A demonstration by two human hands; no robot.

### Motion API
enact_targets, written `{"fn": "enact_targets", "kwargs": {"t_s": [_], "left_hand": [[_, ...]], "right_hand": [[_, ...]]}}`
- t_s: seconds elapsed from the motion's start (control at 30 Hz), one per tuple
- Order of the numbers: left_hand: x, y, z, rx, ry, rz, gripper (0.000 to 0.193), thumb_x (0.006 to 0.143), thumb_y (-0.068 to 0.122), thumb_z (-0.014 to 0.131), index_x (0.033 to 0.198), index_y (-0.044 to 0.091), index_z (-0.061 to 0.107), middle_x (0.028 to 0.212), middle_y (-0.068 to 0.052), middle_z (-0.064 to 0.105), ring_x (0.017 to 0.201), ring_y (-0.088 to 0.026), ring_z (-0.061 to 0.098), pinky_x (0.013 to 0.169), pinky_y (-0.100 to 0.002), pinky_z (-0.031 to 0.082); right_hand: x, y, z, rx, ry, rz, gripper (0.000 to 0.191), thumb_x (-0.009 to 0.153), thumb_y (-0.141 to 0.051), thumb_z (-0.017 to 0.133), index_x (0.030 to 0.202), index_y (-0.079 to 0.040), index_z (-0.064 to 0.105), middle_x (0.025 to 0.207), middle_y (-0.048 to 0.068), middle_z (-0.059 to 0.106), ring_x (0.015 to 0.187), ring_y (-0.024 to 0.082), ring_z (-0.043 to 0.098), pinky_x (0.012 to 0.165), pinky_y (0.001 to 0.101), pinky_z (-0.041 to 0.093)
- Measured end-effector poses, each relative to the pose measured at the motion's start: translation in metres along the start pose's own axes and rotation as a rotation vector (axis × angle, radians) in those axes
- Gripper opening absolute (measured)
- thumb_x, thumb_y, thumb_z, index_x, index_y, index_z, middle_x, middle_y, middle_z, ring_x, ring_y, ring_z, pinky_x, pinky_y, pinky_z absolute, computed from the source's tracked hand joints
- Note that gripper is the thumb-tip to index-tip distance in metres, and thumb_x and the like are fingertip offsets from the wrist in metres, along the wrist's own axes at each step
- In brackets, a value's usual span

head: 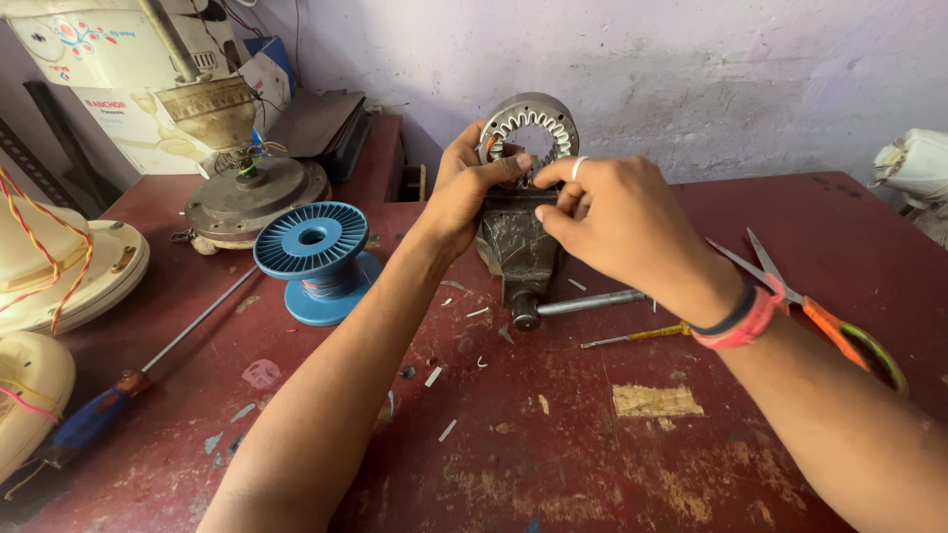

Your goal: The person winds copper wire around the slots of a motor armature held in a bench vise. They use a screwdriver to adjust the wire placement and occasionally rotate the armature to continue winding.

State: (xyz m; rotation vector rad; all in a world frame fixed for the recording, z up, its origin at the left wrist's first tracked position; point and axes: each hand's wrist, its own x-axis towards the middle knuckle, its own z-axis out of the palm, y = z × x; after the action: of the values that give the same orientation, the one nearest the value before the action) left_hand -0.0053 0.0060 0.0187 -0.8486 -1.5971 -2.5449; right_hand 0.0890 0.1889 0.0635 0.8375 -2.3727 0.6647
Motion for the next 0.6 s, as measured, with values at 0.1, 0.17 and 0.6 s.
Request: {"fn": "enact_targets", "kwargs": {"t_s": [0.1, 0.17, 0.6], "left_hand": [[0.001, -0.003, -0.001, 0.009, -0.015, 0.016, 0.044, 0.083, -0.002, 0.077, 0.123, -0.001, 0.058, 0.096, -0.007, 0.067, 0.083, -0.014, 0.065, 0.075, -0.030, 0.056], [0.002, -0.004, -0.003, 0.013, -0.023, 0.024, 0.043, 0.083, -0.001, 0.076, 0.123, -0.001, 0.060, 0.096, -0.006, 0.067, 0.083, -0.014, 0.064, 0.075, -0.030, 0.055], [0.005, -0.011, -0.005, 0.179, 0.051, 0.187, 0.035, 0.087, -0.001, 0.072, 0.120, -0.001, 0.060, 0.094, -0.003, 0.068, 0.085, -0.012, 0.064, 0.077, -0.027, 0.054]], "right_hand": [[-0.003, 0.003, 0.010, -0.038, 0.078, -0.064, 0.030, 0.085, -0.014, 0.079, 0.112, -0.002, 0.076, 0.072, 0.009, 0.072, 0.053, 0.018, 0.065, 0.050, 0.0336, 0.051], [-0.003, 0.003, 0.015, -0.061, 0.101, -0.066, 0.031, 0.084, -0.014, 0.080, 0.112, -0.001, 0.077, 0.069, 0.010, 0.069, 0.053, 0.020, 0.064, 0.050, 0.0365, 0.049], [-0.004, -0.001, 0.016, -0.082, 0.107, -0.060, 0.027, 0.086, -0.015, 0.079, 0.108, -0.001, 0.078, 0.067, 0.012, 0.066, 0.055, 0.026, 0.064, 0.055, 0.0407, 0.050]]}}
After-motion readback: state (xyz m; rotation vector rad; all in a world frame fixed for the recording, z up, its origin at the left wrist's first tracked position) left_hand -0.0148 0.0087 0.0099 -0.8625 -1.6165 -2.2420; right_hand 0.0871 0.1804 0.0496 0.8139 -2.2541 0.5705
